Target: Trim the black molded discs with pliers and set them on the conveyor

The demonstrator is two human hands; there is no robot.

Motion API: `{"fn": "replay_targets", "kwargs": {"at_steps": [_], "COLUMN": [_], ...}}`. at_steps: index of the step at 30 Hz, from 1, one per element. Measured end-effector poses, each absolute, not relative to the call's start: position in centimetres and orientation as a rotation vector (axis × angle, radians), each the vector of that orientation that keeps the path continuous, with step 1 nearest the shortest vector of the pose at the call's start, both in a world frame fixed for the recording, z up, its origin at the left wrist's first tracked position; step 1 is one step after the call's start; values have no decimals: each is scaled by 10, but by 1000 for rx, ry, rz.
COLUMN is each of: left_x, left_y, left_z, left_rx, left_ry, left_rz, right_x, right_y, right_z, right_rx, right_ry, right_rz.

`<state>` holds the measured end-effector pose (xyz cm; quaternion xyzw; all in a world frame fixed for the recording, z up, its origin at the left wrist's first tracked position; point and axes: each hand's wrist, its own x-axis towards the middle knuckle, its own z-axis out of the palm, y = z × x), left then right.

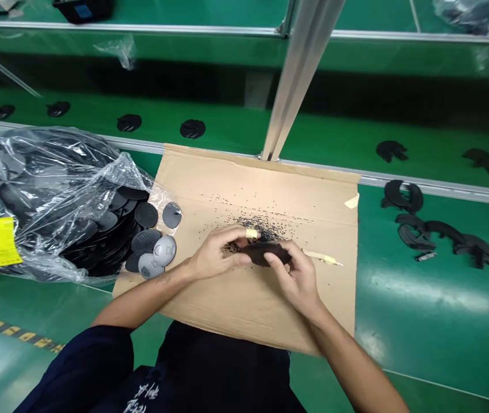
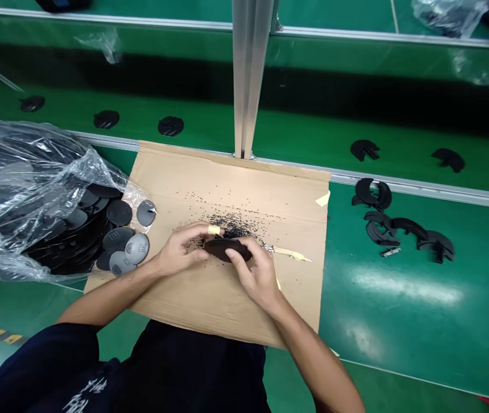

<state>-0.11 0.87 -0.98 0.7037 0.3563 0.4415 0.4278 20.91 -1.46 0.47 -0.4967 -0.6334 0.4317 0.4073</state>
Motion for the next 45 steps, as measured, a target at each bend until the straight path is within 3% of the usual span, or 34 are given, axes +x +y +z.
{"fn": "replay_targets", "kwargs": {"at_steps": [6, 20, 45], "left_x": [0, -4, -4], "left_y": [4, 6, -1], "left_z": [-3, 7, 1], "left_rx": [1970, 2139, 2058], "left_ry": [878, 731, 743], "left_rz": [1247, 1151, 1311], "right_x": [207, 200, 204], "right_y": [-16, -17, -15], "right_z": [-3, -10, -3], "right_rx": [-1030, -860, -808], "right_ry": [-1797, -1850, -1915], "right_rz": [944, 737, 814]}}
